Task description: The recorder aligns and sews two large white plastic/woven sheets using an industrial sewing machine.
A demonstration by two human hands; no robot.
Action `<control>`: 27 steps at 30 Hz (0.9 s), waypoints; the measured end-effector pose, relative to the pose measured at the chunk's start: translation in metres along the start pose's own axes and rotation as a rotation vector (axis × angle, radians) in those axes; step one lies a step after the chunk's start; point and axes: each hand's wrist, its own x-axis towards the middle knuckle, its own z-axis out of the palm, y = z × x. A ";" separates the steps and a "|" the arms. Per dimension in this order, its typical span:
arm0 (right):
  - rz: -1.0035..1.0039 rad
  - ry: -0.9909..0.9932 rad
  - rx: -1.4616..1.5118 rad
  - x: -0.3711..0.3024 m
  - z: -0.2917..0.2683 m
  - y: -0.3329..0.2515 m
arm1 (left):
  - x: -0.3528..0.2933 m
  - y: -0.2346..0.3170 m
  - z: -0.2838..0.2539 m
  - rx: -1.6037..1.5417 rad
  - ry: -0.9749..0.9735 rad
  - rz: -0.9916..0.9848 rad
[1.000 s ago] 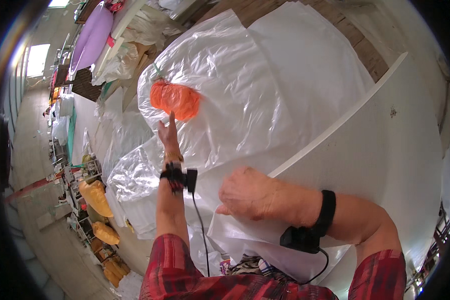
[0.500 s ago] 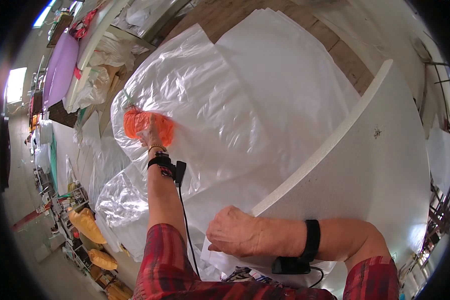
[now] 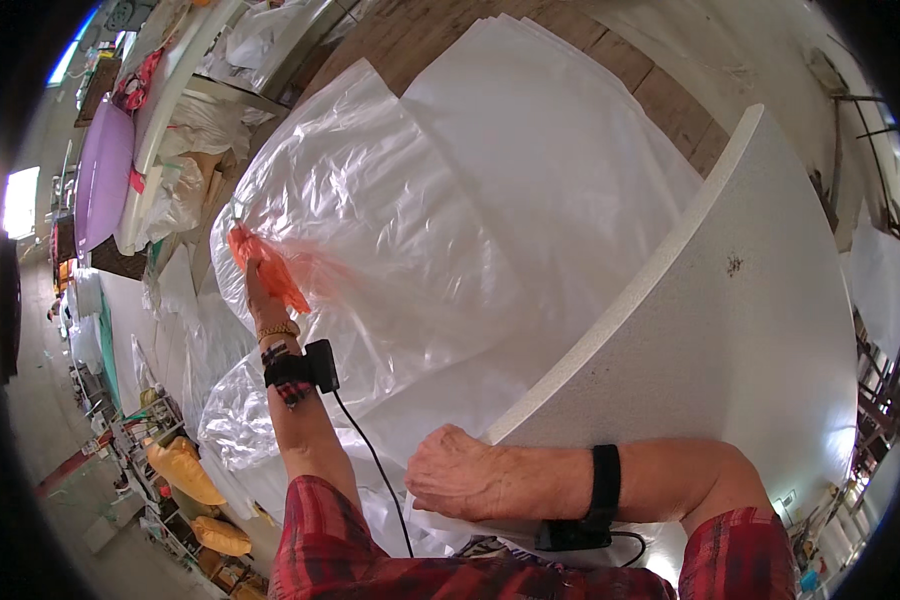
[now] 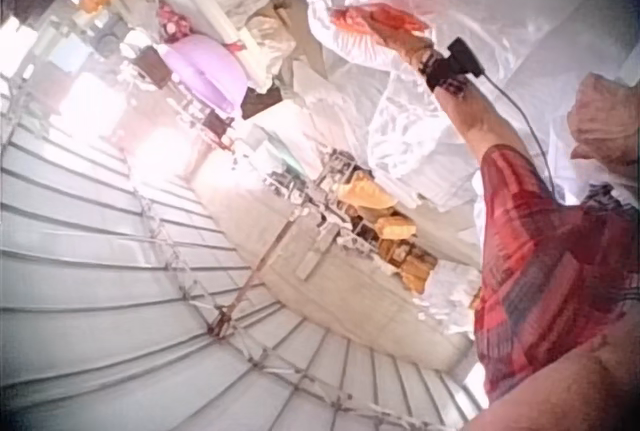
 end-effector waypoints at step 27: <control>0.077 -0.109 0.022 0.008 0.001 -0.019 | 0.086 -0.049 0.161 0.838 0.200 0.162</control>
